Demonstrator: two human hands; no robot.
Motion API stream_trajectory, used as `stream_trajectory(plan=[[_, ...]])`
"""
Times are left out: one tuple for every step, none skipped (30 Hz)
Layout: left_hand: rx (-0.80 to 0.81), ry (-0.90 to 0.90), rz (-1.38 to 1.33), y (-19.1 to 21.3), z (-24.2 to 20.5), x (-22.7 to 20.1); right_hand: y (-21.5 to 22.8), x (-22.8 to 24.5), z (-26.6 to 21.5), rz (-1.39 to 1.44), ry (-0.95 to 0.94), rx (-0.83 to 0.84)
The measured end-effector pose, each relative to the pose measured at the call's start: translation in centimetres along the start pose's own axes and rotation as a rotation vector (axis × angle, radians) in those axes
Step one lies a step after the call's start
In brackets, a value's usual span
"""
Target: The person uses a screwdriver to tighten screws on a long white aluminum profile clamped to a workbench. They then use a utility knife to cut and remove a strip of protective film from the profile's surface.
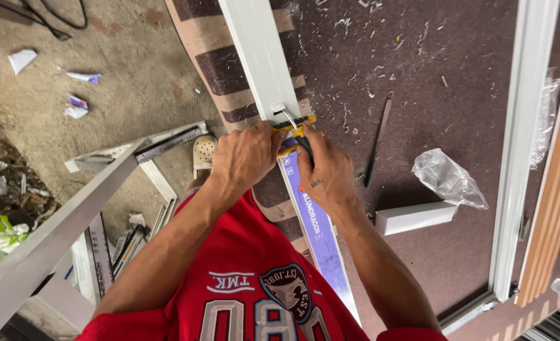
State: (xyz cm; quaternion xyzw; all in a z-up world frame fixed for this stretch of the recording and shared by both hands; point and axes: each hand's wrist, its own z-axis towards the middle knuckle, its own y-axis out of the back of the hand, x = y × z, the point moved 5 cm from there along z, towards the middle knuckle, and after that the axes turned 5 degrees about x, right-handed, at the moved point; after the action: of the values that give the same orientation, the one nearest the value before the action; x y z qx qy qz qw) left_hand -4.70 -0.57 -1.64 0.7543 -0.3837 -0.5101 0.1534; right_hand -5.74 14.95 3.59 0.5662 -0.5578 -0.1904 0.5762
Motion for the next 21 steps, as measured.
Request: stream_trajectory(plan=[[-0.016,-0.003,0.008,0.1,-0.1,0.0,0.3,0.4,0.2,-0.020,0.042,-0.017],[-0.032,-0.005,0.015,0.2,-0.2,0.0,0.8,1.1,0.3,-0.041,0.083,-0.035],[-0.052,-0.018,0.023,0.1,-0.5,-0.1,1.3,1.5,0.3,-0.052,0.063,0.000],[-0.073,-0.030,0.030,0.2,-0.7,-0.3,2.0,2.0,0.2,-0.063,0.044,0.036],[-0.106,-0.042,0.042,0.7,-0.6,-0.4,2.9,2.5,0.9,-0.075,0.034,0.063],[-0.065,-0.016,0.033,1.1,-0.3,-0.1,3.1,2.8,1.7,-0.068,-0.046,0.161],[-0.013,0.013,0.017,1.2,-0.2,0.1,2.9,3.0,2.0,-0.060,-0.134,0.270],[0.040,0.041,0.001,1.1,-0.1,0.3,2.6,3.0,2.2,-0.053,-0.222,0.379],[0.038,0.043,0.004,1.3,-0.1,0.3,2.8,3.3,2.4,-0.066,-0.204,0.361],[0.036,0.044,0.006,1.4,-0.1,0.2,2.7,3.4,2.5,-0.079,-0.185,0.344],[0.034,0.048,0.008,1.5,0.0,0.2,2.5,3.2,2.6,-0.091,-0.165,0.329],[0.044,0.038,0.009,1.3,0.0,0.1,2.2,3.1,2.5,-0.072,-0.136,0.275],[0.053,0.031,0.008,1.1,-0.1,0.1,1.8,2.9,2.1,-0.052,-0.104,0.224],[0.062,0.025,0.008,0.9,0.0,0.2,1.2,2.6,1.7,-0.033,-0.072,0.174],[0.032,0.001,0.001,0.8,0.1,0.3,0.9,2.3,1.4,-0.040,-0.013,0.090],[0.002,-0.022,-0.006,0.6,0.2,0.4,0.5,2.1,0.9,-0.047,0.047,0.007],[-0.020,-0.048,-0.012,0.3,0.0,0.5,0.3,2.0,0.3,-0.051,0.099,-0.075],[-0.022,-0.032,-0.009,0.0,-0.4,0.8,-0.3,1.7,-0.2,-0.022,0.079,-0.062],[-0.042,-0.035,-0.003,0.0,-0.3,0.8,-0.4,1.3,-0.2,-0.005,0.063,-0.071],[-0.061,-0.039,0.003,0.1,-0.3,0.7,-0.3,1.2,-0.3,0.011,0.048,-0.081],[-0.068,-0.046,0.007,0.3,-0.2,0.4,0.1,1.5,-0.3,-0.015,0.074,-0.094]])
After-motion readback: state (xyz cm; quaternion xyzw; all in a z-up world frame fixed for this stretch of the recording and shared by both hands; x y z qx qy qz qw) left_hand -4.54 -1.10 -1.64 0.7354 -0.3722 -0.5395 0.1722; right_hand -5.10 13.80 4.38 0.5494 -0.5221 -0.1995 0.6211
